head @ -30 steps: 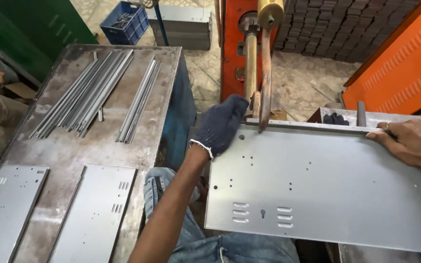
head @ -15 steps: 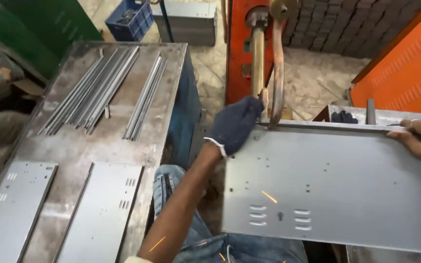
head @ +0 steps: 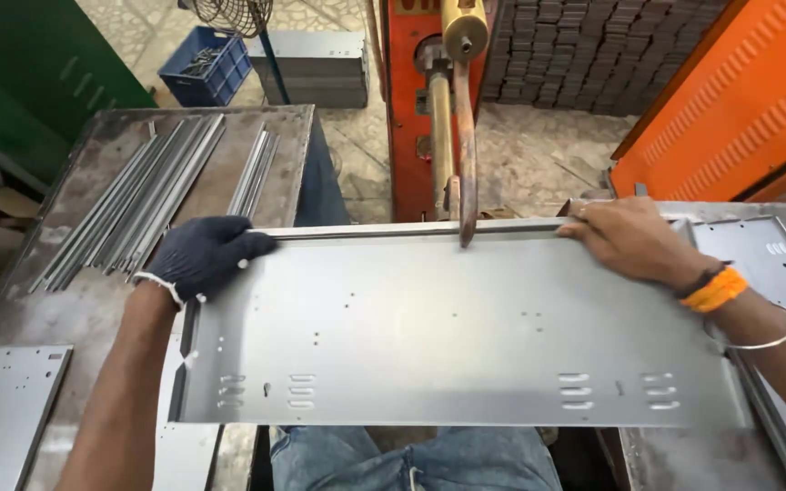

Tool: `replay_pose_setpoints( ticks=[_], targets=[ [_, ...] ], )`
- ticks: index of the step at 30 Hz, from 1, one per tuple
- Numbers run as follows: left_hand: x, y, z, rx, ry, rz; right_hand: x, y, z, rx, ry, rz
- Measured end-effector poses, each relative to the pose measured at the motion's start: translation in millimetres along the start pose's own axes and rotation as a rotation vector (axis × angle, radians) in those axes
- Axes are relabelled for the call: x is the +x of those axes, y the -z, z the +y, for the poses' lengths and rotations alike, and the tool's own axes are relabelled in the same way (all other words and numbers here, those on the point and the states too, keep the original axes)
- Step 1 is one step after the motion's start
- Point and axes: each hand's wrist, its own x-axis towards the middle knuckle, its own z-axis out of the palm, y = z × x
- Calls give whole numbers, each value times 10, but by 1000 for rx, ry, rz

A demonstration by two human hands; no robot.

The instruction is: Spot welding thin metal strips onto larger metal panels using an industrial spot welding machine.

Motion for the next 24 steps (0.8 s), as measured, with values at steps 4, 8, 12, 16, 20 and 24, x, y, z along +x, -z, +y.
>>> replay_pose_setpoints(
  ticks=[4,8,12,16,20,24],
  targets=[
    [-101,3,276,208,-398,299,97,-18,-412,125,210,192],
    [39,-556,890,100,-600,210,193,-34,-700,130,-33,-83],
    [113,-883,1333,186,-641,150,220,-75,-830,123,61,25],
    [194,-966,1439,259,-599,74,225,-62,-850,162,73,53],
    [180,-972,1458,245,-574,57,248,-120,-835,103,96,87],
    [198,-988,1445,254,-580,86,227,-86,-890,149,114,130]
  ],
)
